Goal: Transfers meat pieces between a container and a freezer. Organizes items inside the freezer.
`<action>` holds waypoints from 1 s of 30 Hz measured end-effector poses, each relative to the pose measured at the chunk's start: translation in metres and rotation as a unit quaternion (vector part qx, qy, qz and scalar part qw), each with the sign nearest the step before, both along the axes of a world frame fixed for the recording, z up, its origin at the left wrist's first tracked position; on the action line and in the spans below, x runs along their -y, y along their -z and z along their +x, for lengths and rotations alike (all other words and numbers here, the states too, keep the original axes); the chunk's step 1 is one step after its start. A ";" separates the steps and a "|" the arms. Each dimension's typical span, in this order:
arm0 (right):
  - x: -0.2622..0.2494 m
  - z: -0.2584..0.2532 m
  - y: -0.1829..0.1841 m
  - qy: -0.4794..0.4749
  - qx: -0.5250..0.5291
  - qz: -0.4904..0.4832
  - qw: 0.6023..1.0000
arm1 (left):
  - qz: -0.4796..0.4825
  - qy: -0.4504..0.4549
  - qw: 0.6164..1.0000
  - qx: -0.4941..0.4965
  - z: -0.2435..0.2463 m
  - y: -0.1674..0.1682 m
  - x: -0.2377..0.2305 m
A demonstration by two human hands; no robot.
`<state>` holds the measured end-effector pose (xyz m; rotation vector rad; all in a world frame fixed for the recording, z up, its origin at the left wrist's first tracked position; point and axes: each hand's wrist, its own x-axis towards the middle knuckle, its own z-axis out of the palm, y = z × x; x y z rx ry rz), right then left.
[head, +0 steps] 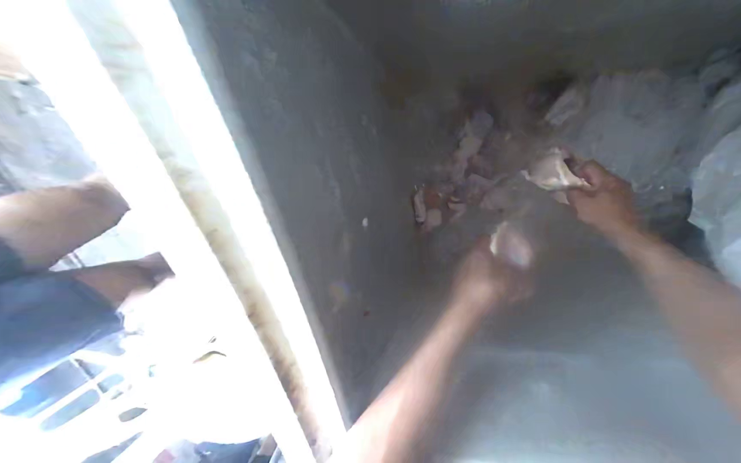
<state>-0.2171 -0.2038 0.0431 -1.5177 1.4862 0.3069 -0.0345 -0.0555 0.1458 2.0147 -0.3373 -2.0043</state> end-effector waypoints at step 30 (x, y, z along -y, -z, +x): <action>-0.005 0.104 -0.189 0.121 0.135 -0.017 0.983 | -0.256 -0.123 0.807 0.518 0.197 -0.169 -0.176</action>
